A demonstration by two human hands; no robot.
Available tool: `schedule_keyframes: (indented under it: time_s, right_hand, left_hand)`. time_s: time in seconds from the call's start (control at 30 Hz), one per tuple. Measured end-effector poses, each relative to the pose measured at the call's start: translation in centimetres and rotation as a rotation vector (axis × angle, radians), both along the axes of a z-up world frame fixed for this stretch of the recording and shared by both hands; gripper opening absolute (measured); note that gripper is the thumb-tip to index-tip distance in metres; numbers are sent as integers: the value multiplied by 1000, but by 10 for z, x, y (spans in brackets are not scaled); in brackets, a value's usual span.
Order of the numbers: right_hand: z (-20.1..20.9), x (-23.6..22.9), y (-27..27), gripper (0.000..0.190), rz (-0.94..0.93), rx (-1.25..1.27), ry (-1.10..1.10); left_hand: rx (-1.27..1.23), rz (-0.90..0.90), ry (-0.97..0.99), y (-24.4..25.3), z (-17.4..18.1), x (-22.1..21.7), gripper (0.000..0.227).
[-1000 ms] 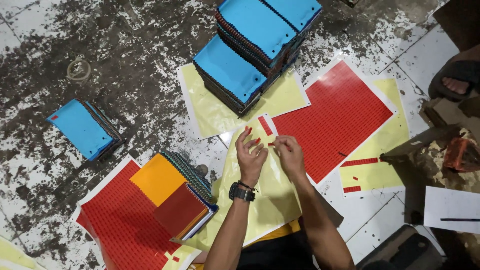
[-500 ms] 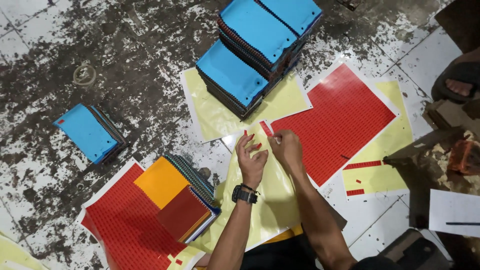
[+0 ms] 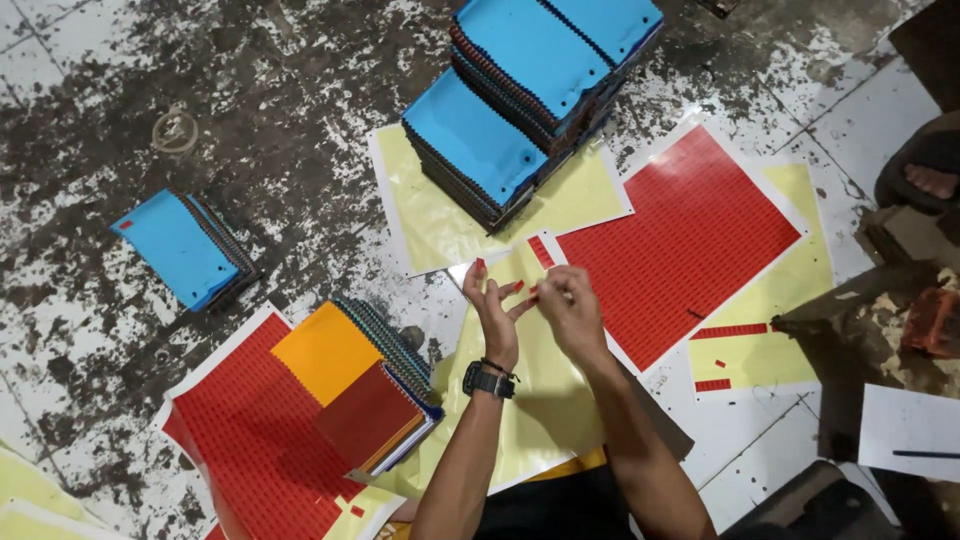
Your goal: The person sits on the floor and assembles notebooks by hand. They pick up small rectangular colored paper strips and attach them to the spine of a stack of papers, repeating the process with different colors to create a finished notebook.
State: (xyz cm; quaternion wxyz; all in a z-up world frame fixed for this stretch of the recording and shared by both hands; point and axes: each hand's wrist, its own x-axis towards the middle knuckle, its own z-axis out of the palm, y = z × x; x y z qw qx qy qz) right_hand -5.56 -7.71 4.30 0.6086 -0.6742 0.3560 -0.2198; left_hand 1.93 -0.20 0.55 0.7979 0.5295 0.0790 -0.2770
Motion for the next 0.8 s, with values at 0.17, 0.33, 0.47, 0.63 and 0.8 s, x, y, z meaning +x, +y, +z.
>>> schedule_keyframes:
  time_s: [0.17,0.33,0.47,0.63,0.8]
  right_hand:
    - [-8,-1,21,23,101,183,1]
    - [-25,8,-14,33,-85,-363,195]
    - [-54,21,-41,30,-41,-575,356]
    - [-75,22,-46,25,-50,-545,490]
    - [-69,22,-33,10,-197,-591,483]
  left_hand:
    - [31,-21,-30,-1,16,-3,55]
    - [8,-10,-12,1,10,-2,58]
    - [-24,-17,-20,-1,-2,-5,57]
    - [-19,-22,-55,0,-12,-6,55]
    - [-39,-32,-60,2,-5,-4,56]
